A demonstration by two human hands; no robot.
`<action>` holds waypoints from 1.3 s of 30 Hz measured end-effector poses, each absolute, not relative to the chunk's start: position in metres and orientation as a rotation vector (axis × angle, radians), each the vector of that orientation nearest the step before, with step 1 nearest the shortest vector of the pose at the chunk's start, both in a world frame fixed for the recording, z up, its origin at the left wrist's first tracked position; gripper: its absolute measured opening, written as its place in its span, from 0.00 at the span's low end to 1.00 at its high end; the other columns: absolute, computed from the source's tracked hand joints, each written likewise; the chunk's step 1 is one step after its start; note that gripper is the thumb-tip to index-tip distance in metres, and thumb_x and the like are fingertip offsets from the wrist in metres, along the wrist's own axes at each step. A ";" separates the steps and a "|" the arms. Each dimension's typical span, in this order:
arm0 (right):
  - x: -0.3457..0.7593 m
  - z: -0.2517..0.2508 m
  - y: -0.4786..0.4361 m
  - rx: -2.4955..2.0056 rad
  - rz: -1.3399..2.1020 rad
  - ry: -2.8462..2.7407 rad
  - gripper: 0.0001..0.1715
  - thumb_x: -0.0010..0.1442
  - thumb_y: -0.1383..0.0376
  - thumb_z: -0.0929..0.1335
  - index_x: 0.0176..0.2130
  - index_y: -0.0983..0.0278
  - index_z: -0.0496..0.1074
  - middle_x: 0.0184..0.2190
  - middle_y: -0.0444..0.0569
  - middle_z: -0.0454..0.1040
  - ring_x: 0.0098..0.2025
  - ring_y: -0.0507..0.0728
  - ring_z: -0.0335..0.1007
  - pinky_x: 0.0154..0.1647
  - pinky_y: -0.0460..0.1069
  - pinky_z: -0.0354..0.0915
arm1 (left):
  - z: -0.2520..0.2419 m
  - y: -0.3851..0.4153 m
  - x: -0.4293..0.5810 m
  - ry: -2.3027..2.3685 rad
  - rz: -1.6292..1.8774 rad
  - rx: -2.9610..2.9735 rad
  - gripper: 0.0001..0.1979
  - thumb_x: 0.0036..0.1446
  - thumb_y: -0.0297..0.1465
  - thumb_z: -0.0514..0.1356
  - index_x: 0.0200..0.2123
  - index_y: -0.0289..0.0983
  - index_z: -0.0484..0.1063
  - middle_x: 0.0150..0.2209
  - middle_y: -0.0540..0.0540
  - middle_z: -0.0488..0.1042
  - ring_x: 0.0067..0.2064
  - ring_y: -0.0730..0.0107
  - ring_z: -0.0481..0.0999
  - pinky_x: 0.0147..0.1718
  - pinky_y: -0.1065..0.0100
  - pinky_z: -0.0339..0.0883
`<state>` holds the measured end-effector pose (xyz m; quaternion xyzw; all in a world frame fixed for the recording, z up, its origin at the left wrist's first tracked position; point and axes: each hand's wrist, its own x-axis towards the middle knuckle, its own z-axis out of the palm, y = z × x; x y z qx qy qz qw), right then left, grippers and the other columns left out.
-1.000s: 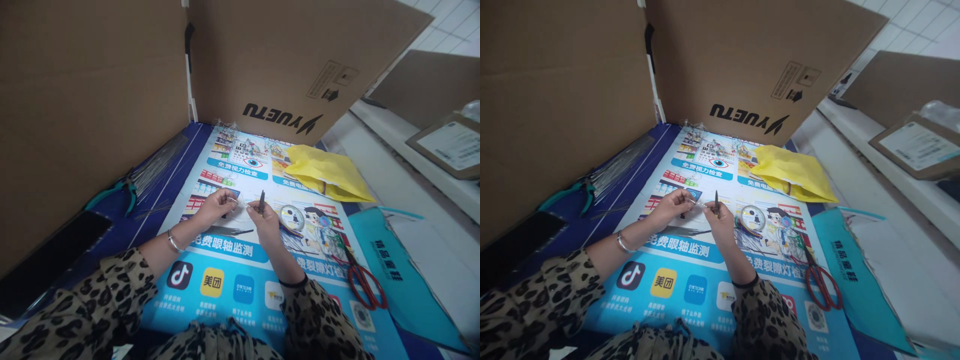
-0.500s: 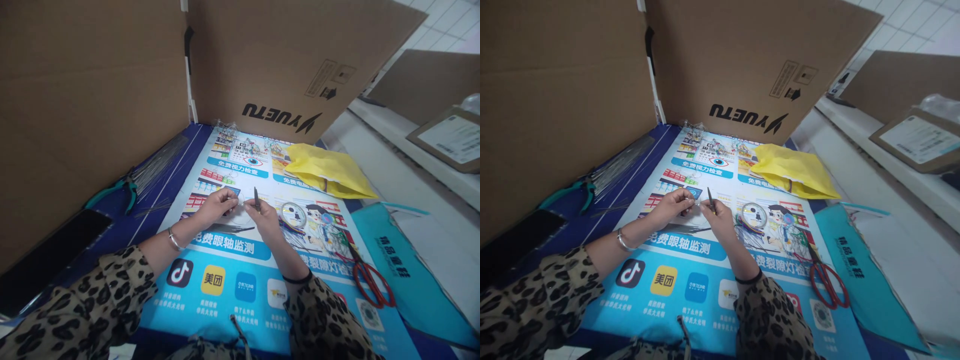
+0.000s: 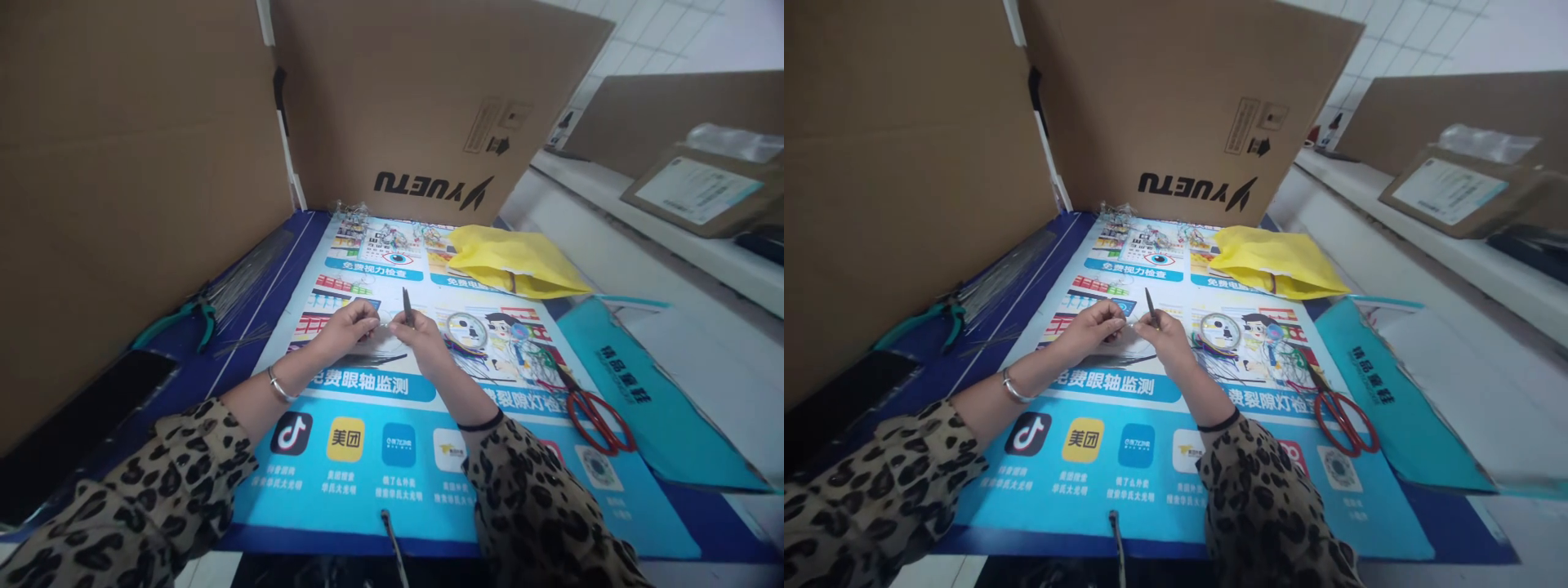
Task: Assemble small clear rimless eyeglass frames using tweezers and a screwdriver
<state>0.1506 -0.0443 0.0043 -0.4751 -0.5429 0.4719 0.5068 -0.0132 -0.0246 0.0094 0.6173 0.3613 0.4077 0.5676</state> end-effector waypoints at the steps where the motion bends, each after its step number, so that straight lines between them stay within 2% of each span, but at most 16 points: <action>1: 0.150 0.004 -0.045 -1.136 1.176 -1.264 0.09 0.44 0.61 0.69 0.25 0.63 0.66 0.18 0.37 0.61 0.22 0.48 0.54 0.26 0.45 0.54 | 0.010 -0.025 -0.013 0.843 0.961 1.457 0.07 0.51 0.33 0.58 0.27 0.36 0.62 0.20 0.55 0.63 0.21 0.79 0.62 0.23 0.75 0.57; 6: 0.151 0.002 -0.043 -1.091 1.249 -1.116 0.11 0.42 0.61 0.70 0.26 0.63 0.66 0.16 0.37 0.61 0.19 0.47 0.54 0.21 0.44 0.51 | 0.011 -0.026 -0.014 0.786 0.984 1.353 0.09 0.50 0.35 0.59 0.30 0.36 0.64 0.23 0.53 0.68 0.24 0.79 0.66 0.24 0.75 0.59; 11: 0.155 -0.002 -0.036 -1.058 1.234 -0.994 0.13 0.44 0.58 0.69 0.28 0.61 0.62 0.19 0.37 0.62 0.19 0.48 0.58 0.21 0.45 0.56 | 0.009 -0.023 -0.016 0.602 0.997 1.032 0.14 0.51 0.38 0.59 0.37 0.35 0.66 0.31 0.46 0.74 0.31 0.72 0.73 0.31 0.71 0.64; 17: 0.153 -0.003 -0.038 -1.039 1.223 -0.978 0.14 0.43 0.58 0.69 0.27 0.62 0.62 0.18 0.37 0.63 0.19 0.48 0.59 0.22 0.46 0.58 | 0.006 -0.023 -0.015 0.539 0.926 0.983 0.16 0.50 0.39 0.60 0.38 0.33 0.69 0.32 0.43 0.75 0.30 0.72 0.73 0.31 0.70 0.64; 24: 0.149 -0.008 -0.040 -1.053 1.198 -1.030 0.14 0.43 0.59 0.70 0.28 0.63 0.64 0.18 0.38 0.64 0.19 0.47 0.58 0.21 0.44 0.55 | 0.003 -0.027 -0.013 0.681 0.956 1.180 0.14 0.48 0.38 0.62 0.34 0.33 0.69 0.26 0.50 0.70 0.25 0.80 0.67 0.24 0.77 0.59; 30: 0.146 -0.006 -0.042 -1.079 1.175 -1.052 0.14 0.43 0.58 0.70 0.26 0.63 0.64 0.15 0.37 0.62 0.18 0.47 0.55 0.19 0.44 0.51 | 0.007 -0.029 -0.012 0.761 0.981 1.248 0.16 0.47 0.40 0.61 0.32 0.34 0.66 0.23 0.53 0.66 0.20 0.82 0.63 0.20 0.77 0.55; 39: 0.148 -0.004 -0.042 -1.125 1.196 -1.019 0.13 0.42 0.59 0.70 0.23 0.63 0.63 0.12 0.35 0.58 0.16 0.46 0.52 0.18 0.44 0.48 | 0.006 -0.025 -0.009 0.842 0.923 1.351 0.12 0.46 0.37 0.61 0.29 0.34 0.66 0.20 0.54 0.66 0.18 0.82 0.62 0.19 0.76 0.55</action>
